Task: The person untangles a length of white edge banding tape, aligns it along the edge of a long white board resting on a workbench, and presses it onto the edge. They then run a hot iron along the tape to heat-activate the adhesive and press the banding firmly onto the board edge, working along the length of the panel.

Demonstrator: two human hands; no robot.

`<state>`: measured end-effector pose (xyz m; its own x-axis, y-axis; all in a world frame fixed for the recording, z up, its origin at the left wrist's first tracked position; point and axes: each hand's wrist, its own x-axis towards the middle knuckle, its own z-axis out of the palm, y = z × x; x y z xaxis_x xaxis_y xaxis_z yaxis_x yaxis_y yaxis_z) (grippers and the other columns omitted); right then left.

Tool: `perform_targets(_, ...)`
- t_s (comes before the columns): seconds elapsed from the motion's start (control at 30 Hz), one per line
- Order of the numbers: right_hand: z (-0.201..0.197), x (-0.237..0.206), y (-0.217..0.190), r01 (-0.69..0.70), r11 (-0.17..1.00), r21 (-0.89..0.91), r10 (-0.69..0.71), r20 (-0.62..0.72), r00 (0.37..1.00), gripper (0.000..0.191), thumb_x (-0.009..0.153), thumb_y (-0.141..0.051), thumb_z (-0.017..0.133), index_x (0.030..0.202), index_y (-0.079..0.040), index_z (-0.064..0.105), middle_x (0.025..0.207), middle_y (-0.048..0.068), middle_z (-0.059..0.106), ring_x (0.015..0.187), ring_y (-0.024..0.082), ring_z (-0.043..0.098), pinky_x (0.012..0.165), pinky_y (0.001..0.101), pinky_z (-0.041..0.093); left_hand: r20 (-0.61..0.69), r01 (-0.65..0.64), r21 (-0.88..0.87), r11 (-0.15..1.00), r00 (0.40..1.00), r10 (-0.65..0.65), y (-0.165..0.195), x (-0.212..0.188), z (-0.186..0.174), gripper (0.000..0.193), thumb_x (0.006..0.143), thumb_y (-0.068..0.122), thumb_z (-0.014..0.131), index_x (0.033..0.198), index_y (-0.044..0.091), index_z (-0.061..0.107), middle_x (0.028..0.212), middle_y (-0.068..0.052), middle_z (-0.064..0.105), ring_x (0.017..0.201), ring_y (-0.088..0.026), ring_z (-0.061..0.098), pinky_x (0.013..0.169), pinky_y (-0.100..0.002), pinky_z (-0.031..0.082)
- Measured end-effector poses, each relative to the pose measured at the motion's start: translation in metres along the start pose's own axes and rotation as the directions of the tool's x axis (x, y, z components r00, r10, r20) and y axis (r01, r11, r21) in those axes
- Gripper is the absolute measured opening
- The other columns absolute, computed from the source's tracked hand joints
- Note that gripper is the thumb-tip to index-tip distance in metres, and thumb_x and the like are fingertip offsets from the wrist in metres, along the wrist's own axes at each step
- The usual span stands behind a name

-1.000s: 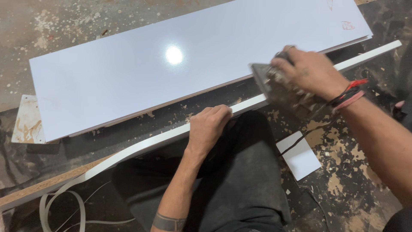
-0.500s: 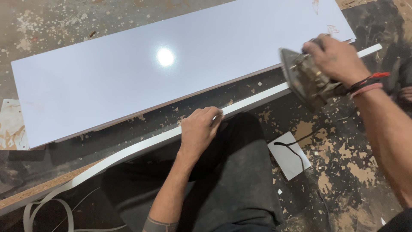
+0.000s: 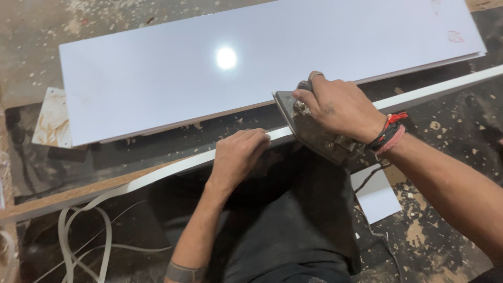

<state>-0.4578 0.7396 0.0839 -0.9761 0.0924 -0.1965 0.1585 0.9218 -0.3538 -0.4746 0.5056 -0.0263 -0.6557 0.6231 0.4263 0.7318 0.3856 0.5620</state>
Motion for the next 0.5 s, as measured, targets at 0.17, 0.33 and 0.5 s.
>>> perform_targets(0.17,0.003,0.004,-0.009,0.024,1.000,0.004,-0.024,0.055,0.998,0.049,0.103,-0.046,0.049,0.108,0.002,0.058,0.065,0.026,0.067,0.065,0.047,0.068,0.063,0.0545,0.051,-0.032,-0.101,0.013,0.995,0.994,0.101,-0.011,-0.006,-0.009,0.012,0.089,0.015,0.076,0.095,0.011,0.067,0.099,0.000,0.075,0.088,-0.022,0.074,0.072,-0.034,0.059)
perform_targets(0.33,0.001,0.011,0.036,-0.070,0.997,0.015,0.067,0.137,0.988,0.051,0.101,-0.050,0.045,0.122,-0.006,0.058,0.080,0.023,0.073,0.075,0.042,0.073,0.068,0.0513,0.056,-0.011,-0.099,0.035,0.994,0.995,0.099,-0.016,-0.007,-0.009,0.011,0.091,0.015,0.076,0.093,0.011,0.067,0.097,0.001,0.075,0.086,-0.021,0.074,0.070,-0.035,0.059)
perform_targets(0.5,-0.025,0.005,0.135,-0.232,0.970,-0.068,0.235,0.047,0.971,0.053,0.103,-0.055,0.046,0.132,-0.014,0.063,0.112,0.022,0.072,0.101,0.041,0.071,0.087,0.0512,0.055,-0.005,-0.127,0.067,0.990,0.992,0.127,-0.021,-0.009,-0.011,0.010,0.090,0.015,0.075,0.091,0.011,0.066,0.099,0.001,0.075,0.088,-0.021,0.074,0.070,-0.035,0.058)
